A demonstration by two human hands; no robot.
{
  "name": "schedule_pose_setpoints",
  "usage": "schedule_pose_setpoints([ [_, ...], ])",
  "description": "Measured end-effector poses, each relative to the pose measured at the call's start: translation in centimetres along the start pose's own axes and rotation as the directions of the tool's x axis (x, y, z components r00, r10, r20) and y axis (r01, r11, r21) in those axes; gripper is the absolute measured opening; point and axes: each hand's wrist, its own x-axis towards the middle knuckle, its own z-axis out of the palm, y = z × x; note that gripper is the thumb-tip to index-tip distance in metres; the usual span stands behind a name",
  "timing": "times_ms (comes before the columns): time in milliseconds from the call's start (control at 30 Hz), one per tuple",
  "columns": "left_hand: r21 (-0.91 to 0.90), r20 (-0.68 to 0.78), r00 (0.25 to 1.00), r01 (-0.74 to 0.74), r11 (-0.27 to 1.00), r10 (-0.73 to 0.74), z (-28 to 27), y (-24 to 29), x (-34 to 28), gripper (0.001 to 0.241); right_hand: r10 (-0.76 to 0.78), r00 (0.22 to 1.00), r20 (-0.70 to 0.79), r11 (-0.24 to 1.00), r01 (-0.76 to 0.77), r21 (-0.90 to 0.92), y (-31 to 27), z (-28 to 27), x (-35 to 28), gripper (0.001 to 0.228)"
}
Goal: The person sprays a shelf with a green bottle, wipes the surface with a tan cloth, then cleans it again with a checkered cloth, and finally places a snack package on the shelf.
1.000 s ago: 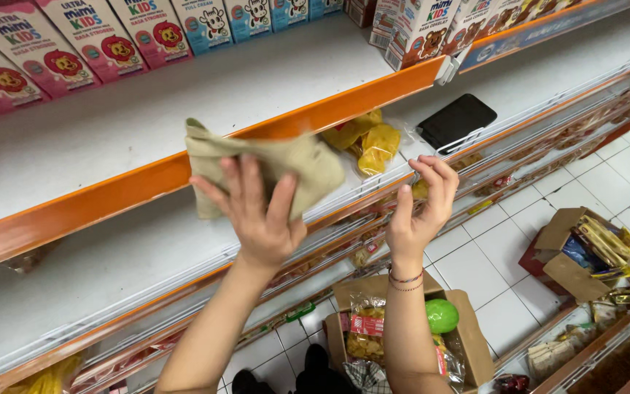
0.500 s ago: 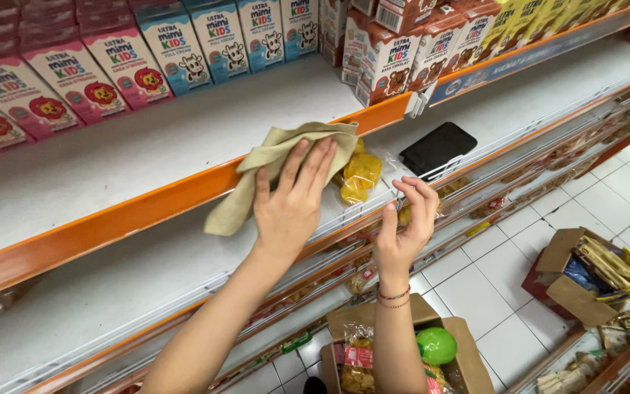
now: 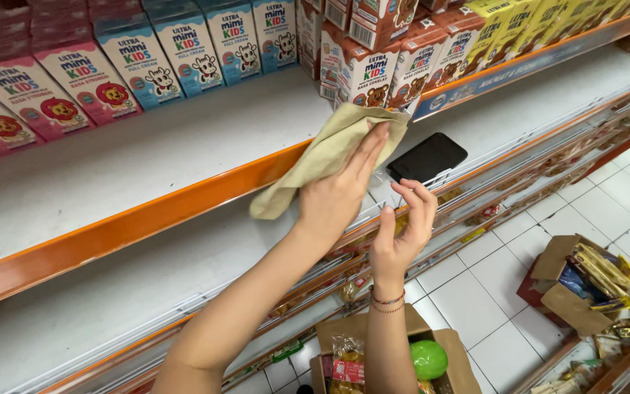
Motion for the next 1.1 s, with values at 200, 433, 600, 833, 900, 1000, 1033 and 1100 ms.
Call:
schedule_pose_setpoints([
  [200,-0.107,0.096,0.994,0.059,0.993,-0.049,-1.3,-0.3,0.4,0.071,0.019,1.000,0.015,1.000,-0.019,0.008,0.2,0.4,-0.2,0.029],
  [433,0.054,-0.006,0.996,0.091,0.994,-0.090,-6.8,-4.7,-4.4,0.071,-0.015,0.998,0.065,0.999,0.012,0.053,-1.1,1.8,-1.4,0.030],
  [600,0.128,-0.109,0.977,0.195,0.972,-0.182,-9.0,-9.4,-10.9,0.057,-0.048,0.992,0.114,0.995,0.037,0.096,-3.3,3.5,-2.8,0.030],
  [833,0.403,-0.172,0.888,0.458,0.792,-0.426,-13.2,-19.7,-25.0,0.071,-0.126,0.974,0.190,0.978,0.090,0.188,-8.3,7.1,-5.5,0.028],
  [900,0.174,-0.271,0.774,0.624,0.762,-0.572,-15.9,-22.3,-28.2,0.069,-0.153,0.968,0.202,0.970,0.108,0.217,-10.0,8.2,-6.5,0.027],
  [1000,-0.075,-0.457,0.505,0.798,0.598,-0.732,-18.7,-24.7,-29.9,0.068,-0.199,0.959,0.204,0.954,0.142,0.263,-12.4,9.8,-7.9,0.026],
  [1033,-0.122,-0.482,0.460,0.807,0.577,-0.745,-19.0,-25.0,-29.7,0.068,-0.209,0.957,0.201,0.948,0.148,0.283,-13.2,10.4,-8.4,0.026],
  [1100,-0.189,-0.488,0.431,0.796,0.574,-0.759,-19.0,-24.2,-29.1,0.069,-0.245,0.948,0.201,0.936,0.178,0.303,-14.8,11.3,-9.6,0.026],
])
